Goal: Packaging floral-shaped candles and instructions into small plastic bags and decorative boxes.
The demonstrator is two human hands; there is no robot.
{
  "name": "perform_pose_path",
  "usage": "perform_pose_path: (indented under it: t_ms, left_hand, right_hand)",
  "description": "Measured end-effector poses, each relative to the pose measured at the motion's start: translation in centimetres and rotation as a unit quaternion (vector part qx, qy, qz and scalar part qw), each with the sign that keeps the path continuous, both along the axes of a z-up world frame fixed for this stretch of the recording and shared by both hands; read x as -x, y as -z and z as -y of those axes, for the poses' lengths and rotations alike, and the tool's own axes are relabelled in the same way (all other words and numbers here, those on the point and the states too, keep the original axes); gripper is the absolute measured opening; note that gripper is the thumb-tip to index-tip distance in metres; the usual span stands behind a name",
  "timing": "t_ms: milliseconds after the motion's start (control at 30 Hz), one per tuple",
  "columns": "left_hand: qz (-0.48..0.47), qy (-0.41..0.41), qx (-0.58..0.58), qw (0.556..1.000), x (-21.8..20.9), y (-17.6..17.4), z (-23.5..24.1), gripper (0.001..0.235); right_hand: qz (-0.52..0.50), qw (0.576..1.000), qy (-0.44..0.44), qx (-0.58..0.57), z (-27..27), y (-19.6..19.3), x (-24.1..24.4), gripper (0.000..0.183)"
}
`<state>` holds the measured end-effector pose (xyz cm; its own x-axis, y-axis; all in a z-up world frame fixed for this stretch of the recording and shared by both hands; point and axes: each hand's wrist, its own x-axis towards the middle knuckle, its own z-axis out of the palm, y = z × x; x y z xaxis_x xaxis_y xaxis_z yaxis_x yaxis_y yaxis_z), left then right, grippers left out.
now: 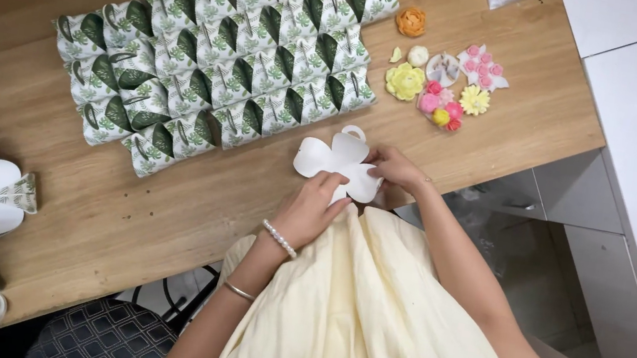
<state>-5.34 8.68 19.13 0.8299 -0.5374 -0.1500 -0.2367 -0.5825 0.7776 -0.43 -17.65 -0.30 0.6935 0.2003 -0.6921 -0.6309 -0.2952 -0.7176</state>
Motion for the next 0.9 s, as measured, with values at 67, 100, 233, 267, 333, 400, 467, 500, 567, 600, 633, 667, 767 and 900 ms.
perform_pose_path:
  t_ms: [67, 100, 233, 267, 333, 400, 467, 500, 567, 600, 633, 667, 767, 900]
  left_hand:
    - [-0.004, -0.003, -0.022, 1.0, -0.5, 2.1, 0.1, 0.031]
    - [-0.007, -0.007, -0.043, 0.999, -0.8, 3.2, 0.2, 0.031]
    - [-0.033, -0.019, -0.019, 0.999, -1.5, 5.9, 0.9, 0.033]
    - [-0.029, -0.013, -0.021, 0.999, -1.5, 6.6, 1.0, 0.034]
    - [-0.022, -0.016, -0.021, 0.999, -1.8, 8.2, 1.3, 0.034]
    - [-0.046, -0.004, -0.092, 0.995, -2.0, 9.6, 1.4, 0.037]
    - [-0.06, -0.009, -0.129, 0.99, -1.8, 8.9, 1.2, 0.038]
    - [-0.073, -0.01, -0.166, 0.983, -1.9, 8.6, 1.1, 0.04]
    - [-0.079, -0.041, -0.149, 0.985, -1.8, 6.0, 0.4, 0.04]
    - [-0.088, -0.067, -0.133, 0.985, -1.8, 4.6, -0.1, 0.04]
    - [-0.079, -0.076, -0.132, 0.985, -1.8, 2.7, -0.7, 0.04]
    - [-0.075, -0.096, -0.075, 0.99, -1.7, 0.7, -1.4, 0.038]
    - [-0.036, -0.122, 0.022, 0.992, -2.1, -6.6, -2.8, 0.036]
    - [0.103, -0.132, 0.032, 0.985, -2.8, -17.4, -4.2, 0.03]
  right_hand:
    - [0.0, 1.0, -0.014, 0.004, 0.3, 0.9, -1.1, 0.029]
    - [0.0, 1.0, -0.029, 0.009, 0.4, 1.3, -1.7, 0.028]
    - [0.01, 0.998, -0.058, 0.03, -0.2, 1.5, -3.3, 0.027]
    - [0.038, 0.996, -0.065, 0.047, -0.3, 1.9, -3.5, 0.029]
    - [0.069, 0.992, -0.08, 0.065, -0.2, 2.6, -4.1, 0.032]
    - [0.164, 0.975, -0.108, 0.107, 0.0, 3.3, -4.6, 0.034]
    - [0.199, 0.967, -0.109, 0.118, 0.5, 2.7, -4.6, 0.032]
    - [0.234, 0.958, -0.107, 0.129, 0.8, 2.3, -4.8, 0.029]
    - [0.247, 0.958, -0.08, 0.121, 1.6, -1.5, -4.5, 0.026]
    - [0.256, 0.959, -0.049, 0.111, 1.9, -3.4, -4.5, 0.023]
    - [0.266, 0.956, -0.055, 0.11, 2.0, -6.7, -4.7, 0.023]
    - [0.259, 0.963, -0.02, 0.077, 2.1, -9.9, -4.8, 0.019]
    - [0.297, 0.954, 0.011, 0.051, 2.1, -21.7, -4.7, 0.015]
    - [0.496, 0.861, 0.015, 0.111, -0.5, -37.0, -3.9, 0.01]
